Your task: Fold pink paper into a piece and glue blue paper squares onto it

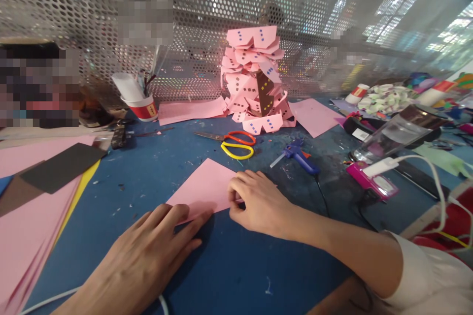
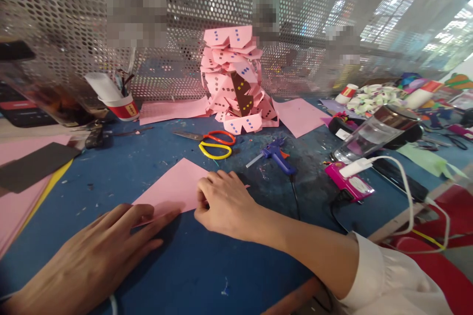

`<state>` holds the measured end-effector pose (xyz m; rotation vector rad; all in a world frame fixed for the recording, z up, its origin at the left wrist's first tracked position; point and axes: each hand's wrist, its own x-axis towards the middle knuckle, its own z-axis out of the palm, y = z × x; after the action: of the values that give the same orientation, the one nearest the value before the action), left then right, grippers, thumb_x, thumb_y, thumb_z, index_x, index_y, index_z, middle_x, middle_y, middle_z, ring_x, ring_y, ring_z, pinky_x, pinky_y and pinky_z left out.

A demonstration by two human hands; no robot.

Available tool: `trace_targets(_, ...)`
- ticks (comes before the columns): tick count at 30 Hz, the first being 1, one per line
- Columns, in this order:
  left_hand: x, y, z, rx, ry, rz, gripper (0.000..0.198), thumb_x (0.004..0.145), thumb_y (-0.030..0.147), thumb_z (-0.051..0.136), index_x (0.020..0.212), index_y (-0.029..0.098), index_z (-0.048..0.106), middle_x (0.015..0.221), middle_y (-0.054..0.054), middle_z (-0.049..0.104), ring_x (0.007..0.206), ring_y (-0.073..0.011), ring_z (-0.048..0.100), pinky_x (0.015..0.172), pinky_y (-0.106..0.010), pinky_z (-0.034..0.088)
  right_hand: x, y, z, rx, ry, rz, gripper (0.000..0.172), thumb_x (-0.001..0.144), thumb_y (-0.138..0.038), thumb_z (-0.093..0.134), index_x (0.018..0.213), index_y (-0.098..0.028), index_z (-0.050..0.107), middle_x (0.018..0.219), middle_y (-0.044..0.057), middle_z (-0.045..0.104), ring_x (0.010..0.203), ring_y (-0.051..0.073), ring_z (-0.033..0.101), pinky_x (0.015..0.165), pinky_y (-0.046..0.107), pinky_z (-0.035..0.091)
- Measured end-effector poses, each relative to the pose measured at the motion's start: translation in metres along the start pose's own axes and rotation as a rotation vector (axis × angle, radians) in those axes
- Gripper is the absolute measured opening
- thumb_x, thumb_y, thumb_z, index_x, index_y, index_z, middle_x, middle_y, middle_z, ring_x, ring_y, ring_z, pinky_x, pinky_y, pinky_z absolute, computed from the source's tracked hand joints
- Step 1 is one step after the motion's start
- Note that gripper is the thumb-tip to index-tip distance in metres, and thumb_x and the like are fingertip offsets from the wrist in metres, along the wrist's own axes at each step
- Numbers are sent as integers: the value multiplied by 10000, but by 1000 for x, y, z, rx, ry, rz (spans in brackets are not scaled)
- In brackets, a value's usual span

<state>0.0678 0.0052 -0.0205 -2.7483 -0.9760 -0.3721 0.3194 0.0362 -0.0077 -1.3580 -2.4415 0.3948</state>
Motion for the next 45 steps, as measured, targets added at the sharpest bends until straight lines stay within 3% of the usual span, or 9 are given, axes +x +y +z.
trace_targets(17, -14, -4, 13, -45, -38, -74, 503, 1025, 430, 422, 1522, 360, 386, 1074, -66, 644, 870, -218, 618, 763, -373, 532, -16, 27, -21, -31, 7, 83, 138, 732, -92, 567, 758, -206, 494, 800, -21, 570, 766, 143, 483, 713, 295, 333)
trace_targets(34, -19, -6, 20, -57, -43, -123, 546, 994, 507, 461, 1524, 423, 360, 1118, -58, 648, 932, -246, 623, 807, -376, 511, -25, 45, -34, -67, -28, 113, 211, 743, -60, 608, 747, -212, 462, 803, -31, 567, 749, 131, 487, 704, 285, 333)
trace_targets(45, -21, -10, 25, -21, -9, -102, 546, 1008, 492, 435, 1538, 396, 344, 1104, -47, 647, 950, -225, 615, 815, -335, 484, -31, 54, -44, -65, -46, 182, 221, 747, -47, 629, 730, -207, 478, 783, -38, 573, 727, 126, 490, 666, 275, 315)
